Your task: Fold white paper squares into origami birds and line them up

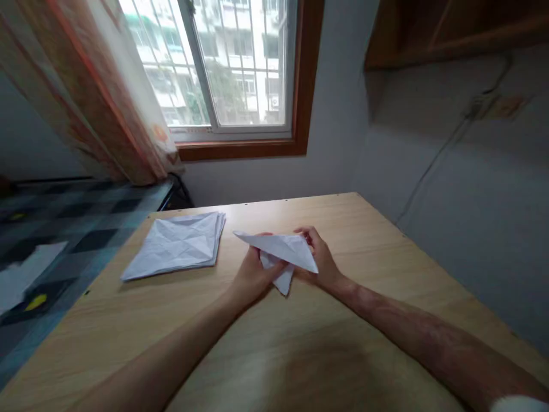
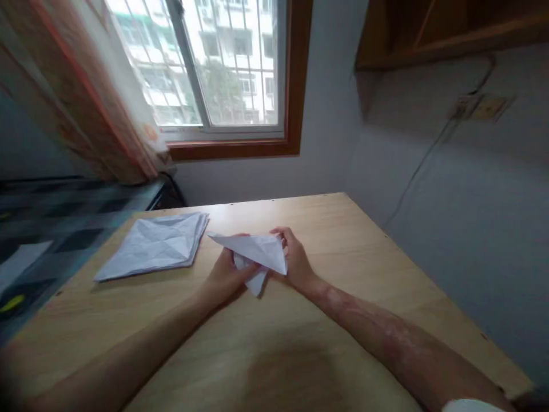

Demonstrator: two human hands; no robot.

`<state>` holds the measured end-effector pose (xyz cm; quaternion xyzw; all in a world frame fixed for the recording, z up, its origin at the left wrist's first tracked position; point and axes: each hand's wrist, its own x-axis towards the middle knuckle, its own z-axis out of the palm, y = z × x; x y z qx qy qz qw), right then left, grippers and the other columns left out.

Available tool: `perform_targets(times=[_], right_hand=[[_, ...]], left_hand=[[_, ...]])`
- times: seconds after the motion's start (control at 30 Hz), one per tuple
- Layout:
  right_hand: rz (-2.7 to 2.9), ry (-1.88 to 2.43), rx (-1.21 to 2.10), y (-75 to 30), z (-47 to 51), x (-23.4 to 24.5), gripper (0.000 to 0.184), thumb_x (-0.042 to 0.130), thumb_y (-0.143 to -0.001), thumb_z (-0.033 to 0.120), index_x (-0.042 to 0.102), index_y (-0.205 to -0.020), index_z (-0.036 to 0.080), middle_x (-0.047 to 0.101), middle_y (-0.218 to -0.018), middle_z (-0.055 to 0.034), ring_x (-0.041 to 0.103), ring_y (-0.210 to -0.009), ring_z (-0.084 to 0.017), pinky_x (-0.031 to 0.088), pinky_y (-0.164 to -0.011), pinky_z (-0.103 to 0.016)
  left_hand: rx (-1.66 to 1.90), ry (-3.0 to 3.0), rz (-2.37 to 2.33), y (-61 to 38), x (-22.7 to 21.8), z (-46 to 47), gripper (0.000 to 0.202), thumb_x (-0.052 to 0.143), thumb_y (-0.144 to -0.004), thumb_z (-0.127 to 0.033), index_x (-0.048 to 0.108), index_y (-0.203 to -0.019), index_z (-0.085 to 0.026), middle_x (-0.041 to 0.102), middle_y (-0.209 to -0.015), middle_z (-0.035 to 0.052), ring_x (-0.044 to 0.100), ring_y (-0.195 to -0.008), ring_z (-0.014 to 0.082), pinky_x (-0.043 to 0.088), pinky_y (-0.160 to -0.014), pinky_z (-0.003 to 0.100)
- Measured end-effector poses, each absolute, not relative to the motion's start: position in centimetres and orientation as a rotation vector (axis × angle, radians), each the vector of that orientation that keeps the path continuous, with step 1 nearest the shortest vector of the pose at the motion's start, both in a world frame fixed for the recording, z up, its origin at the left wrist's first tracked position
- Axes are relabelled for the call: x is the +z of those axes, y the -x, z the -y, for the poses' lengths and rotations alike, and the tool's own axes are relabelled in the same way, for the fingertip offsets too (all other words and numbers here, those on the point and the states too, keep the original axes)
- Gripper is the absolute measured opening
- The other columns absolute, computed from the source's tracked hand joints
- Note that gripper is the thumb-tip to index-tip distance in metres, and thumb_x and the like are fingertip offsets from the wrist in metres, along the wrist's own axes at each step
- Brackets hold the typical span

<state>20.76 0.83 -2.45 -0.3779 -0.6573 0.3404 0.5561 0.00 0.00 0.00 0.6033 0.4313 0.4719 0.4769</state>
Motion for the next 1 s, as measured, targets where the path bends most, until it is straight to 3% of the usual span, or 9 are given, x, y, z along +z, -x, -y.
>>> perform_targets(times=[0.13, 0.2, 0.27, 0.6, 0.7, 0.8, 1.0], right_hand=[[1.694, 0.916, 0.635, -20.5, -0.5, -2.2, 0.050, 0.082, -0.085, 0.029, 0.063, -0.131, 0.027, 0.074, -0.122, -0.0063, 0.070, -0.107, -0.026, 0.058, -0.080, -0.032], [1.787, 0.871, 0.538, -20.5, -0.3, -2.1, 0.044, 0.074, -0.090, 0.025, 0.063, -0.133, 0.026, 0.074, -0.128, -0.0080, 0.071, -0.116, -0.029, 0.056, -0.099, -0.040], [1.832, 0.849, 0.476, -20.5, -0.1, -1.9, 0.045, 0.069, -0.092, 0.024, 0.062, -0.136, 0.025, 0.074, -0.130, -0.0095, 0.070, -0.119, -0.031, 0.054, -0.107, -0.045], [1.749, 0.876, 0.512, -20.6, -0.3, -2.1, 0.041, 0.066, -0.093, 0.022, 0.059, -0.134, 0.025, 0.074, -0.123, -0.0076, 0.070, -0.110, -0.027, 0.057, -0.098, -0.041], [1.665, 0.900, 0.611, -20.5, -0.5, -2.4, 0.048, 0.076, -0.088, 0.026, 0.060, -0.133, 0.026, 0.072, -0.121, -0.0074, 0.069, -0.105, -0.025, 0.058, -0.074, -0.031], [1.587, 0.917, 0.656, -20.3, -0.5, -2.3, 0.050, 0.081, -0.083, 0.026, 0.063, -0.130, 0.026, 0.072, -0.118, -0.0065, 0.066, -0.097, -0.023, 0.049, -0.057, -0.025], [1.602, 0.918, 0.343, -20.5, -1.1, -1.3, 0.015, 0.072, -0.091, 0.019, 0.072, -0.105, 0.025, 0.071, -0.099, -0.0029, 0.065, -0.093, -0.023, 0.054, -0.087, -0.037]], left_hand=[[1.154, -1.434, -1.003, 0.4, -0.4, -0.3, 0.080, 0.093, -0.070, -0.034, 0.048, -0.135, -0.022, 0.076, -0.105, 0.0037, 0.073, -0.093, 0.0233, 0.058, -0.084, 0.035], [1.181, -1.442, -0.989, 0.6, -0.6, -0.5, 0.076, 0.093, -0.071, -0.036, 0.050, -0.132, -0.021, 0.076, -0.103, 0.0033, 0.072, -0.088, 0.0212, 0.057, -0.082, 0.034], [1.208, -1.439, -0.989, 0.7, -0.8, -0.8, 0.073, 0.093, -0.071, -0.039, 0.053, -0.129, -0.021, 0.075, -0.099, 0.0024, 0.070, -0.083, 0.0195, 0.056, -0.078, 0.032], [1.184, -1.436, -0.982, 0.7, -0.2, -0.5, 0.066, 0.092, -0.075, -0.044, 0.056, -0.126, -0.022, 0.069, -0.085, -0.0028, 0.064, -0.072, 0.0163, 0.048, -0.066, 0.026], [1.132, -1.505, -0.904, 0.5, -0.3, 0.0, 0.063, 0.091, -0.079, -0.041, 0.057, -0.129, -0.022, 0.069, -0.088, -0.0023, 0.065, -0.074, 0.0164, 0.048, -0.068, 0.025], [1.106, -1.512, -0.834, 0.5, -0.5, 0.0, 0.063, 0.091, -0.081, -0.040, 0.058, -0.132, -0.022, 0.070, -0.093, 0.0000, 0.068, -0.080, 0.0179, 0.051, -0.073, 0.027], [1.210, -1.399, -0.900, 1.0, -0.8, -1.0, 0.068, 0.099, -0.070, -0.039, 0.064, -0.125, -0.021, 0.073, -0.092, 0.0013, 0.070, -0.077, 0.0192, 0.054, -0.069, 0.028]])
